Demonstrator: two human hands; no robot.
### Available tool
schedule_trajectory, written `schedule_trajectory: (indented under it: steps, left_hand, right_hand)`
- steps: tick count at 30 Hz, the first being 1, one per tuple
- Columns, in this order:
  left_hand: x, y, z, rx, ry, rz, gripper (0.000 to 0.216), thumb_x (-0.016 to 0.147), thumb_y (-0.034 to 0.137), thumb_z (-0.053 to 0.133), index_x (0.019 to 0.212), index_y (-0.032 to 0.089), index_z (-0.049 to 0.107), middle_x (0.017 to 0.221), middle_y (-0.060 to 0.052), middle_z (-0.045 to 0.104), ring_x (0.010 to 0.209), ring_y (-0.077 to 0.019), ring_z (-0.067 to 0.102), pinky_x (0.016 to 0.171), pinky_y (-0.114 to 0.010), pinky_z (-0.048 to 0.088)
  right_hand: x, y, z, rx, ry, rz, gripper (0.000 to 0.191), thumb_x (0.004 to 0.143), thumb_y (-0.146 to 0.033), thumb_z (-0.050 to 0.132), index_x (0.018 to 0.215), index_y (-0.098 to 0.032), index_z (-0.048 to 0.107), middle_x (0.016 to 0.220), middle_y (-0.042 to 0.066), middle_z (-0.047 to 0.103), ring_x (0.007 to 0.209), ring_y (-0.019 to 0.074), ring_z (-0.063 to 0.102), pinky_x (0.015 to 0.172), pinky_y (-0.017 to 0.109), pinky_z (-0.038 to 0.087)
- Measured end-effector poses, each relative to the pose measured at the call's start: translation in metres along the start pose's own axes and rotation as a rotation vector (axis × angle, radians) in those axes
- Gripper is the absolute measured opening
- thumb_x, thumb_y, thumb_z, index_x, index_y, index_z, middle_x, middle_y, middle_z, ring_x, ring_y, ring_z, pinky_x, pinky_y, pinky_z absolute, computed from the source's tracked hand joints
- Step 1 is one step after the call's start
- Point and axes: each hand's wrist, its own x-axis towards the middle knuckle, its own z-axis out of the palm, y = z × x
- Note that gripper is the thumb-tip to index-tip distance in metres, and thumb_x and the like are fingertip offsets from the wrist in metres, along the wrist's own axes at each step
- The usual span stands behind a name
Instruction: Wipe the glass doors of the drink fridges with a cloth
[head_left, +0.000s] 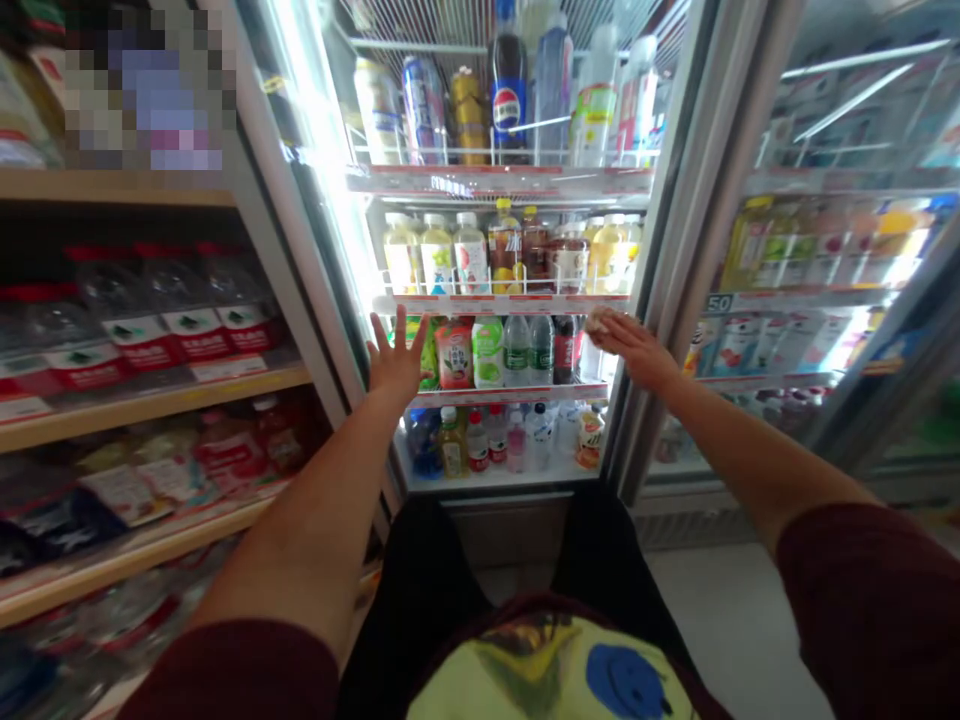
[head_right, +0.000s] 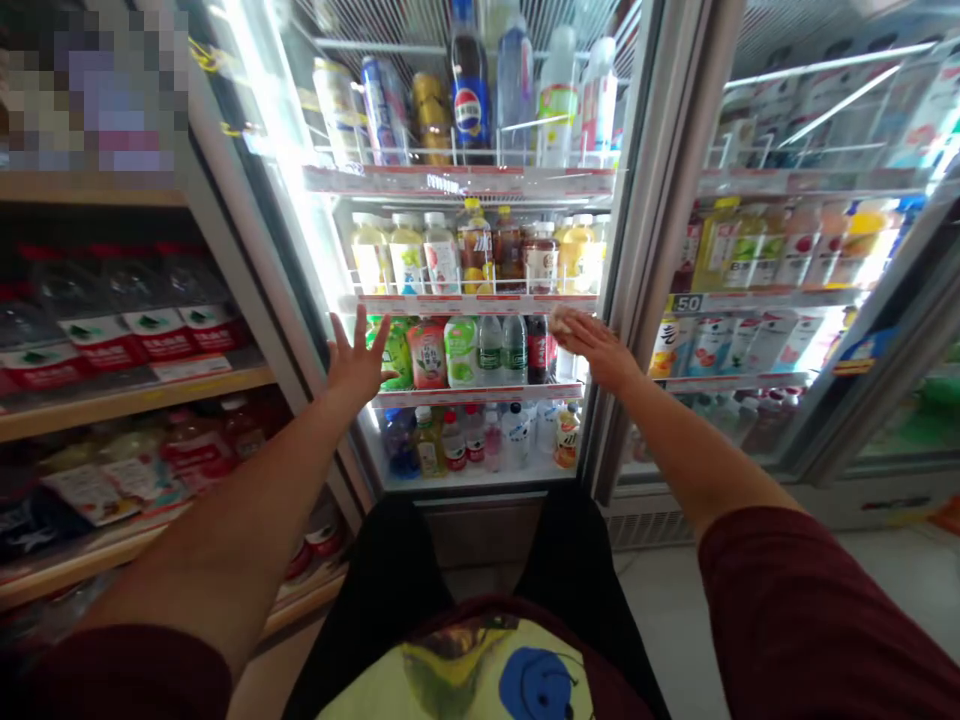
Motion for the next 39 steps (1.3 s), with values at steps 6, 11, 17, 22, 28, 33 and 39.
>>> schedule_trajectory:
  steps: [6, 11, 17, 22, 28, 33, 39]
  left_hand:
    - [0.000, 0.003, -0.005, -0.044, -0.015, -0.019, 0.127, 0.087, 0.051, 0.096, 0.184, 0.027, 0.018, 0.192, -0.019, -0.004, 0.174, -0.0555, -0.011, 0.135, -0.081, 0.020]
    - [0.000, 0.002, -0.005, -0.013, -0.013, -0.015, 0.128, 0.086, 0.053, 0.096, 0.184, 0.027, 0.018, 0.192, -0.019, -0.004, 0.173, -0.0559, -0.011, 0.134, -0.082, 0.023]
    - [0.000, 0.000, 0.000, 0.020, 0.000, -0.003, 0.124, 0.089, 0.041, 0.095, 0.184, 0.029, 0.016, 0.191, -0.018, -0.008, 0.173, -0.0557, -0.009, 0.134, -0.081, 0.026]
    - [0.000, 0.000, -0.001, 0.009, 0.009, -0.009, 0.124, 0.090, 0.037, 0.094, 0.183, 0.033, 0.012, 0.191, -0.018, -0.007, 0.174, -0.0518, -0.011, 0.135, -0.079, 0.026]
    - [-0.002, 0.001, -0.004, -0.032, -0.003, -0.026, 0.114, 0.094, 0.029, 0.090, 0.184, 0.028, 0.021, 0.193, -0.016, -0.001, 0.175, -0.0513, -0.012, 0.137, -0.077, 0.025]
    - [-0.004, 0.002, -0.004, -0.086, 0.025, -0.004, 0.116, 0.091, 0.025, 0.092, 0.184, 0.029, 0.022, 0.194, -0.014, 0.004, 0.175, -0.0540, -0.011, 0.135, -0.082, 0.022]
    - [-0.003, 0.002, -0.003, -0.110, 0.003, -0.014, 0.116, 0.092, 0.027, 0.091, 0.184, 0.029, 0.021, 0.194, -0.013, 0.003, 0.175, -0.0533, -0.013, 0.136, -0.082, 0.020]
  right_hand:
    - [-0.042, -0.051, 0.026, 0.101, -0.279, -0.215, 0.061, 0.103, 0.002, 0.049, 0.151, -0.025, 0.075, 0.165, 0.011, 0.066, 0.165, 0.0232, 0.050, 0.138, 0.051, 0.042]
    - [-0.012, -0.078, 0.034, 0.125, -0.333, -0.330, 0.059, 0.106, 0.000, 0.049, 0.152, -0.027, 0.073, 0.162, 0.008, 0.069, 0.164, 0.0206, 0.050, 0.139, 0.050, 0.040]
    - [0.072, -0.110, 0.046, 0.123, -0.028, 0.002, 0.071, 0.103, 0.002, 0.045, 0.166, -0.023, 0.061, 0.180, 0.011, 0.047, 0.174, 0.0259, 0.032, 0.140, 0.060, 0.035]
    - [0.106, -0.140, 0.050, 0.114, -0.265, -0.379, 0.068, 0.103, 0.000, 0.052, 0.163, -0.031, 0.064, 0.170, 0.003, 0.062, 0.169, 0.0195, 0.044, 0.138, 0.049, 0.040]
    - [0.194, -0.133, 0.004, -0.022, 0.076, 0.009, 0.069, 0.108, -0.003, 0.038, 0.175, -0.021, 0.046, 0.187, 0.011, 0.034, 0.177, 0.0266, 0.021, 0.143, 0.062, 0.027]
    - [0.208, -0.158, -0.007, -0.052, -0.238, -0.326, 0.065, 0.106, -0.002, 0.048, 0.164, -0.030, 0.062, 0.177, 0.000, 0.054, 0.171, 0.0182, 0.040, 0.142, 0.046, 0.032]
    - [0.243, -0.152, -0.032, -0.026, -0.146, -0.278, 0.070, 0.105, 0.000, 0.044, 0.170, -0.025, 0.056, 0.185, 0.004, 0.041, 0.176, 0.0233, 0.027, 0.145, 0.056, 0.022]
